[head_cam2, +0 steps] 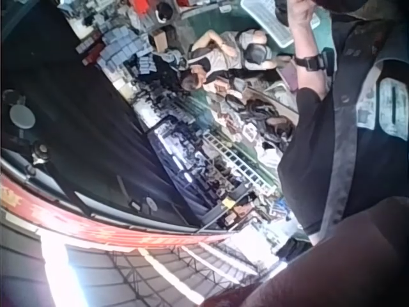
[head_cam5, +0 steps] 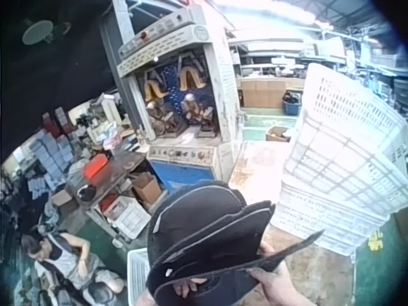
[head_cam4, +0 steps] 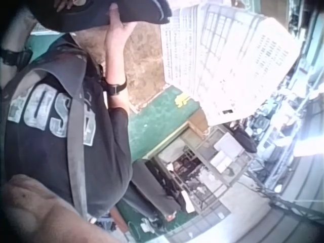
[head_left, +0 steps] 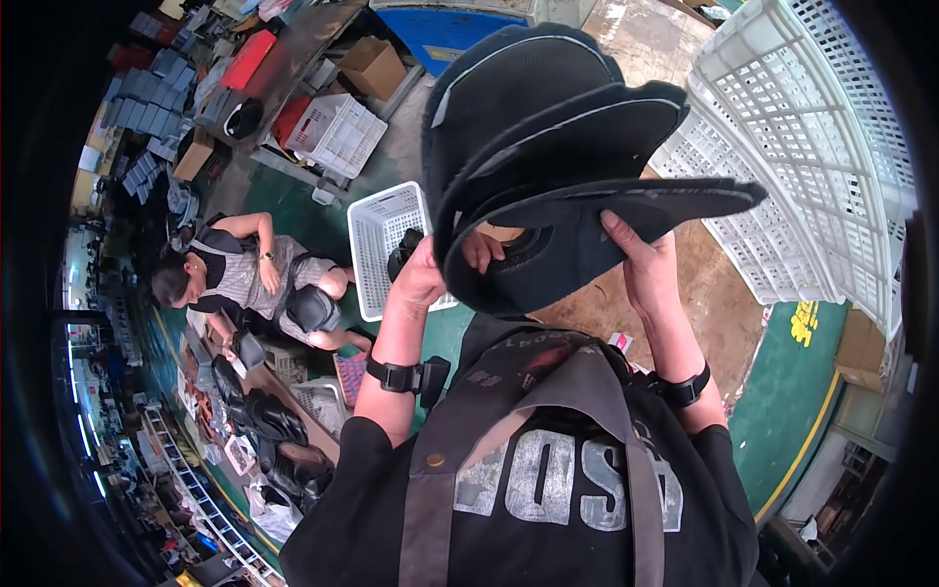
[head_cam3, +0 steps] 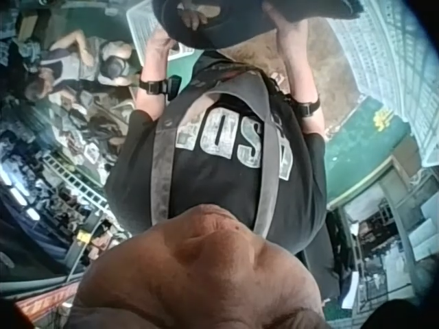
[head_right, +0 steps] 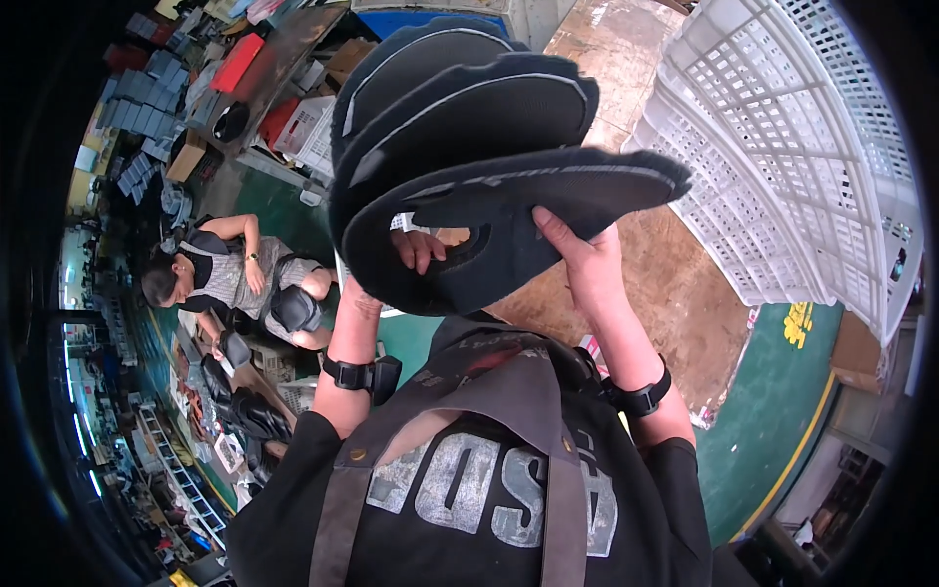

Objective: Manually thread and inspect black shoe upper components at a workstation.

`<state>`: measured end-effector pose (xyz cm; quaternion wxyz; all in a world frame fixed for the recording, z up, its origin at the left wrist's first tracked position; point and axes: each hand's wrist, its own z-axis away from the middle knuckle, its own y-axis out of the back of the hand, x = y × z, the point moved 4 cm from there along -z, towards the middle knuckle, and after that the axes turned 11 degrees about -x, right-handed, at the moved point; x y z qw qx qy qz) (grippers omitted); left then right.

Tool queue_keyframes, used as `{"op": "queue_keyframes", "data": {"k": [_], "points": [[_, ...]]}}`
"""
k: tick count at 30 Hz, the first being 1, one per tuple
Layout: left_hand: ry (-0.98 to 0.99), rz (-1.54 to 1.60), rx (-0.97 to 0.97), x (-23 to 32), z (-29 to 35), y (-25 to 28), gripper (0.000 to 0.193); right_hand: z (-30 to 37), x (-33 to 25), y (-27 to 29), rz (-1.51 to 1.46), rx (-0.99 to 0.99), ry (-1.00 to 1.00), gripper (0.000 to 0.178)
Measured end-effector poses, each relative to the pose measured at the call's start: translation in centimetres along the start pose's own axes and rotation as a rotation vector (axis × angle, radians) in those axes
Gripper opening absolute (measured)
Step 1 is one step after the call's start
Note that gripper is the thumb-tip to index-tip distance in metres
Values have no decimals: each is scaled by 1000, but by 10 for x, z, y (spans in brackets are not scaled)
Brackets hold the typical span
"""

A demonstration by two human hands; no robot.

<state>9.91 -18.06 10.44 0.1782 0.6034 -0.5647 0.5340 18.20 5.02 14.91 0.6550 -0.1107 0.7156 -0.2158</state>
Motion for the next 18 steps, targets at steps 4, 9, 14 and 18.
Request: {"op": "queue_keyframes", "data": {"k": [4, 9, 14, 18], "points": [[136, 3, 43, 9, 0, -15, 25, -3, 7, 9, -36, 49, -48, 35], [381, -237, 169, 6, 11, -4, 24, -8, 17, 15, -151, 108, -29, 24], [411, -244, 197, 6, 11, -6, 25, -10, 30, 23, -277, 102, -145, 24], [189, -64, 182, 1, 15, 8, 27, -17, 42, 13, -324, 111, -255, 30]]}}
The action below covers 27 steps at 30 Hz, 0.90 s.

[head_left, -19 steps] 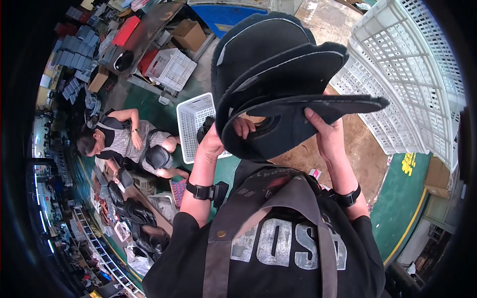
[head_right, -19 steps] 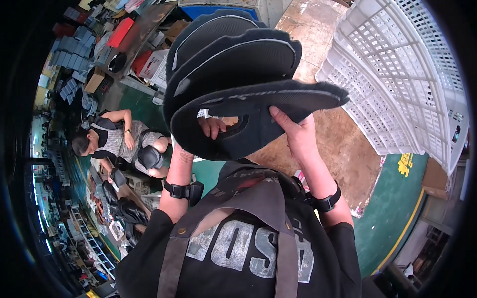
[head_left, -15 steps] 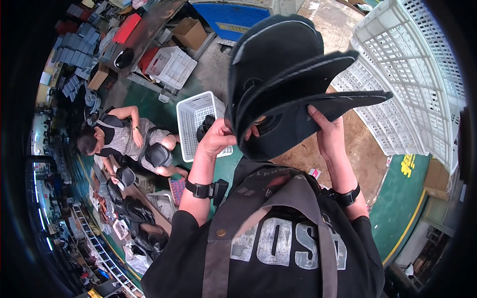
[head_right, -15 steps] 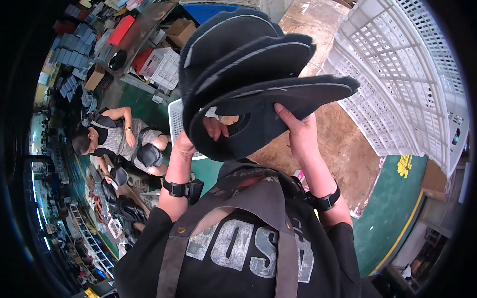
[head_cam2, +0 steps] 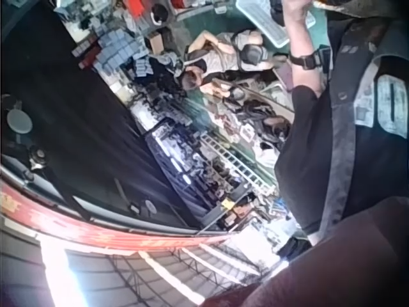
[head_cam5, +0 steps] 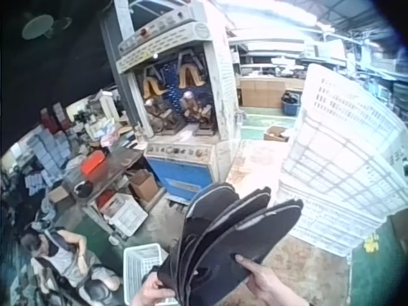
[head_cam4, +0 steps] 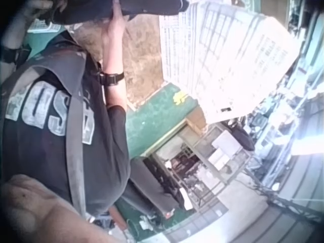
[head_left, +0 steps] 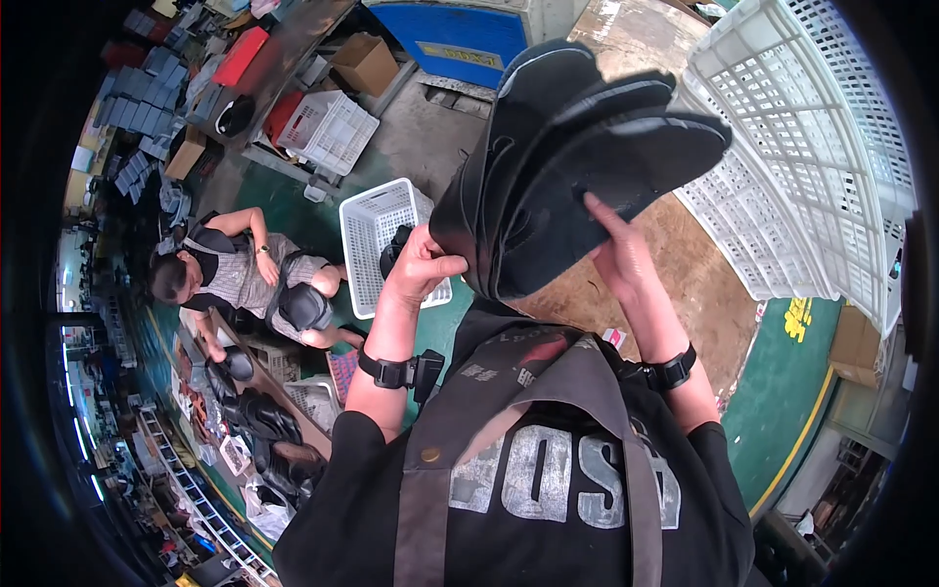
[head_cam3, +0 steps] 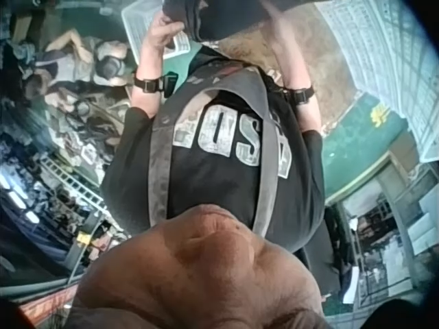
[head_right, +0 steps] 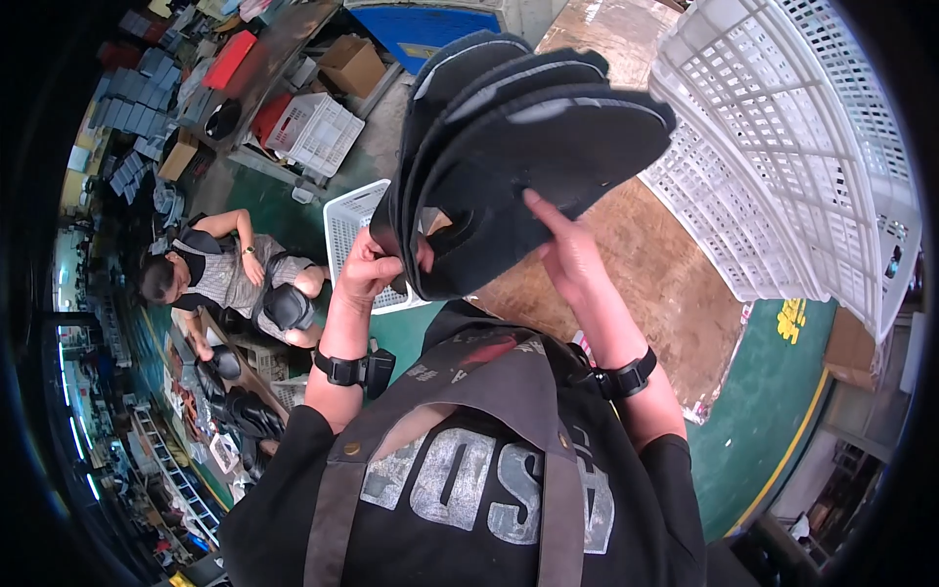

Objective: Manually thread and inspect black shoe upper components at a workstation.

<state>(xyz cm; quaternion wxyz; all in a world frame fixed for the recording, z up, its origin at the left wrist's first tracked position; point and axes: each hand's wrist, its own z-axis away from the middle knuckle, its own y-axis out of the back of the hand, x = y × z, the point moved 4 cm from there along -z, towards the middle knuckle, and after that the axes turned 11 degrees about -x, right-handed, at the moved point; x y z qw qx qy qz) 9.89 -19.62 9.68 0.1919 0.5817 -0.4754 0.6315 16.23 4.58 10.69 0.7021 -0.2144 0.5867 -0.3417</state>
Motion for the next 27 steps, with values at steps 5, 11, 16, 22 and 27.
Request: {"op": "queue_keyframes", "data": {"k": [5, 11, 16, 22, 27], "points": [[-56, -1, 170, 6, -5, -11, 36, 11, 45, -29, -42, -275, -298, 48], [-120, 193, 60, -17, -2, 1, 25, 1, 60, -18, 65, -207, -276, 45], [-189, 336, -110, -22, 1, 9, 31, 2, 63, -21, 83, -149, -271, 44], [-196, 279, 185, -14, 10, 5, 24, 3, 66, -25, 88, -302, -384, 43], [-265, 331, 561, -3, 55, 48, 38, 4, 86, 13, 473, -507, -532, 36]]}}
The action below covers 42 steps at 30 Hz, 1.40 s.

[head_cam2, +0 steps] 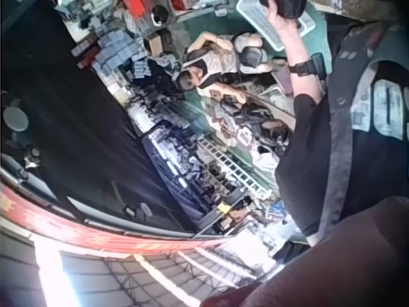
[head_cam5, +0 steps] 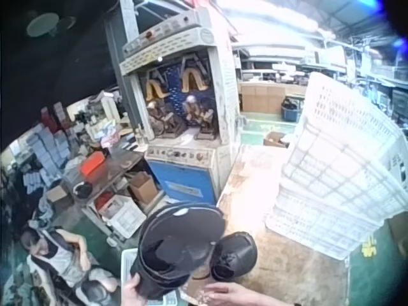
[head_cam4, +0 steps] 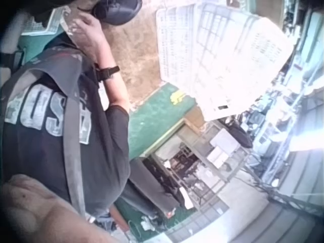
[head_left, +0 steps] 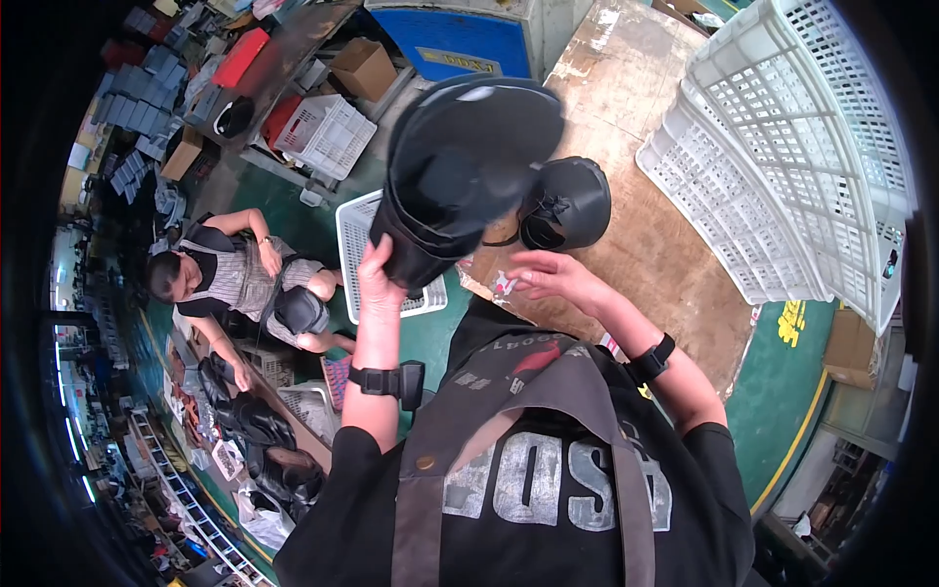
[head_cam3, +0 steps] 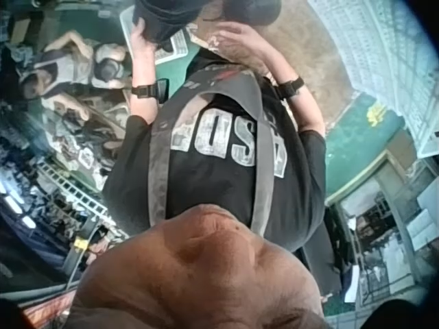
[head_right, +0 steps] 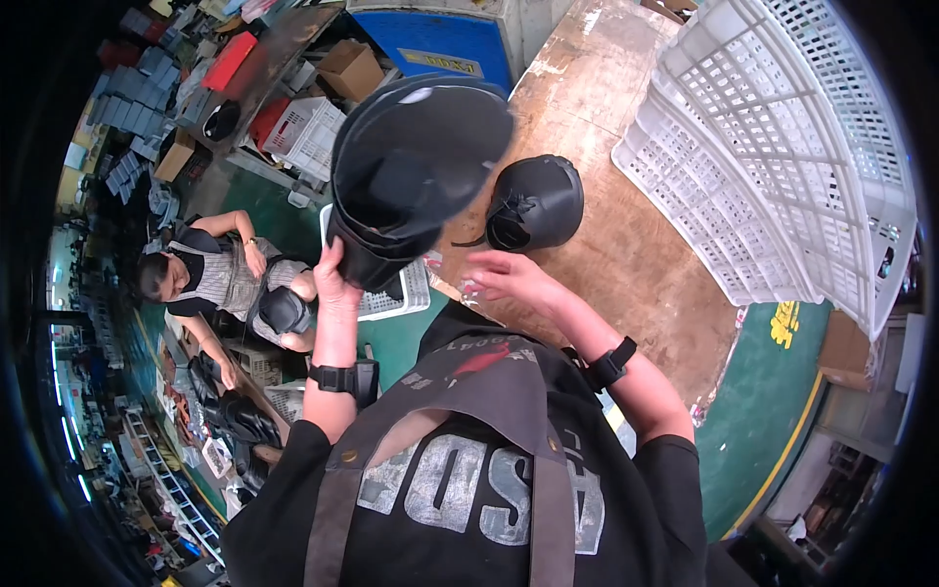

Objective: Manually thread and inspect black shoe upper components at a workstation.

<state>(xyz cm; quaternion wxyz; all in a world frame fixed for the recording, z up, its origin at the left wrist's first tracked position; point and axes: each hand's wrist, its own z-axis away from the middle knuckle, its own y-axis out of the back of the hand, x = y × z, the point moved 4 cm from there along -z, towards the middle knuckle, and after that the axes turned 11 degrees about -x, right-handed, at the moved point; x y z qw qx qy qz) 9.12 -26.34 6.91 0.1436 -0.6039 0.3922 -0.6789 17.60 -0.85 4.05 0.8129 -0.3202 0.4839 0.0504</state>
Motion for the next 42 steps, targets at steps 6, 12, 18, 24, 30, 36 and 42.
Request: {"op": "queue_keyframes", "data": {"k": [6, 12, 18, 24, 30, 36, 42], "points": [[-44, -11, 213, 11, 27, 59, 43, -2, 35, 75, 326, 655, 374, 16], [61, 78, 448, -26, 75, 121, 40, -28, 43, 51, 1459, 615, 158, 58], [334, -82, 615, -75, 148, 170, 38, -42, 65, 84, 1631, 607, -320, 78], [626, -302, 716, -109, 218, 208, 36, -19, 70, 105, 1679, 676, -57, 28], [720, -296, 831, -127, 276, 231, 36, -7, 63, 84, 1644, 516, 105, 25], [641, -466, 819, -139, 258, 225, 35, 6, 53, 71, 1576, 616, 207, 39], [557, -488, 1002, -130, 289, 217, 53, -15, 42, 21, 1568, 547, 318, 42]]}}
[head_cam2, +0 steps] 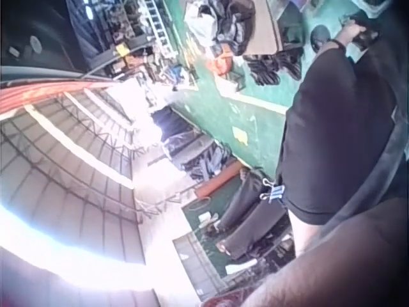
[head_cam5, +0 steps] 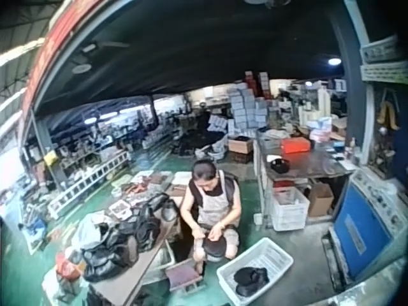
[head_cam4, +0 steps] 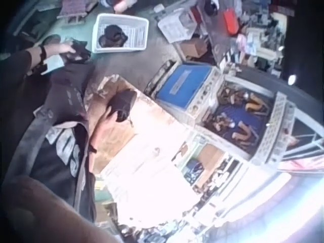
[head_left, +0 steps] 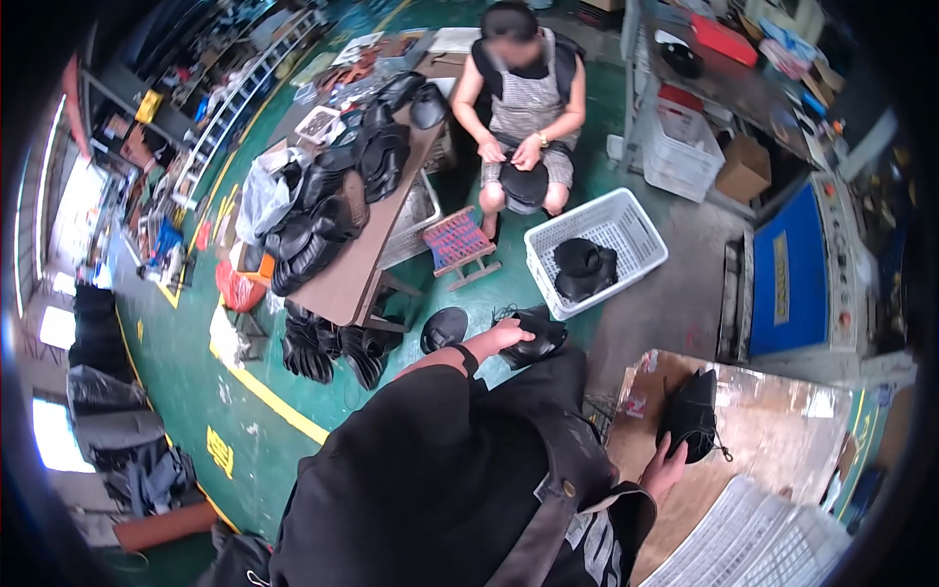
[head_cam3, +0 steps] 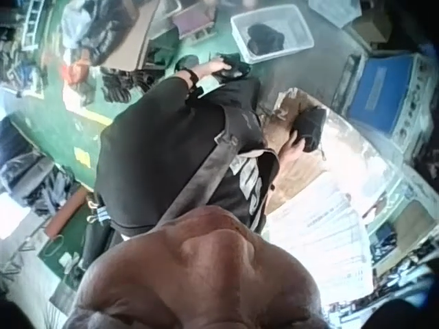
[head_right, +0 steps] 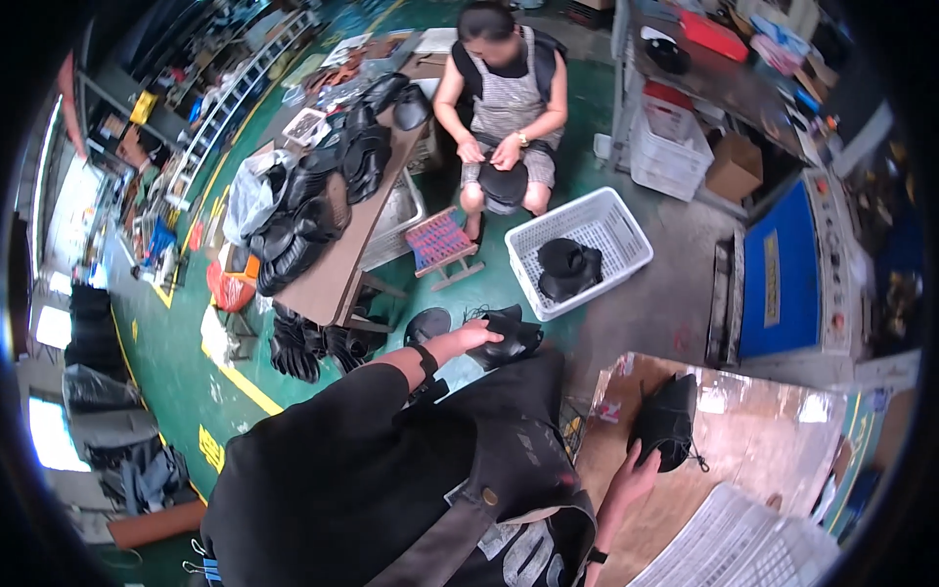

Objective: Manually thread and inspect black shoe upper components at a workstation.

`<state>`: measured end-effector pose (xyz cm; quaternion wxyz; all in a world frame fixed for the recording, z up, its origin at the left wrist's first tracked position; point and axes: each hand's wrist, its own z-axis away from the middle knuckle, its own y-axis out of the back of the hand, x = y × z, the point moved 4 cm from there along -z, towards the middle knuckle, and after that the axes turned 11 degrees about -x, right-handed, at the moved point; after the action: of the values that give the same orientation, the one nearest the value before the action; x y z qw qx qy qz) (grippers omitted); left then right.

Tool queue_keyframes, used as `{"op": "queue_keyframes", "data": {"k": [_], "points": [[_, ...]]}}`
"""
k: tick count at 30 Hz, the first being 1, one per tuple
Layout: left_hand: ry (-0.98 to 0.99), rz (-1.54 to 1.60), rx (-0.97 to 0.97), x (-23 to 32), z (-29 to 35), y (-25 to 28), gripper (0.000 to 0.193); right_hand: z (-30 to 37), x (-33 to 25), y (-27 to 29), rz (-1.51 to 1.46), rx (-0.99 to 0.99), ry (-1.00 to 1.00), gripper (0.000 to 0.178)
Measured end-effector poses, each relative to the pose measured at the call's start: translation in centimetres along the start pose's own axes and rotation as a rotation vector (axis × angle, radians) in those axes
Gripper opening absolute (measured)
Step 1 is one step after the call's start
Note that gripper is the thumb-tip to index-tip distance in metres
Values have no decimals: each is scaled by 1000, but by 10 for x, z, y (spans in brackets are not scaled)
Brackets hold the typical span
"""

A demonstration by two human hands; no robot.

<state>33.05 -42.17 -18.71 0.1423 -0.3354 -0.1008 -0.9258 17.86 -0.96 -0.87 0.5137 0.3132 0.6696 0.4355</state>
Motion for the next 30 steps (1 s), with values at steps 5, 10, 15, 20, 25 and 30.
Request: {"op": "queue_keyframes", "data": {"k": [5, 10, 15, 20, 25, 30], "points": [[-57, 142, -195, 11, 23, 30, 60, -20, -54, 0, -119, -163, 51, 43], [-43, 249, -57, 6, 26, 56, 68, -33, -112, -12, -122, -313, 51, 51], [-150, 220, 76, -36, 2, 104, 66, -69, -156, -65, -212, -518, 135, 57], [-173, 279, 257, -35, 23, 156, 42, -95, -241, -101, -404, -878, 269, 50], [-168, 208, 525, -29, 45, 193, 38, -108, -292, -126, -364, -1093, 352, 41], [-186, 348, 651, -36, 81, 207, 36, -109, -320, -159, -220, -1304, 393, 51]]}}
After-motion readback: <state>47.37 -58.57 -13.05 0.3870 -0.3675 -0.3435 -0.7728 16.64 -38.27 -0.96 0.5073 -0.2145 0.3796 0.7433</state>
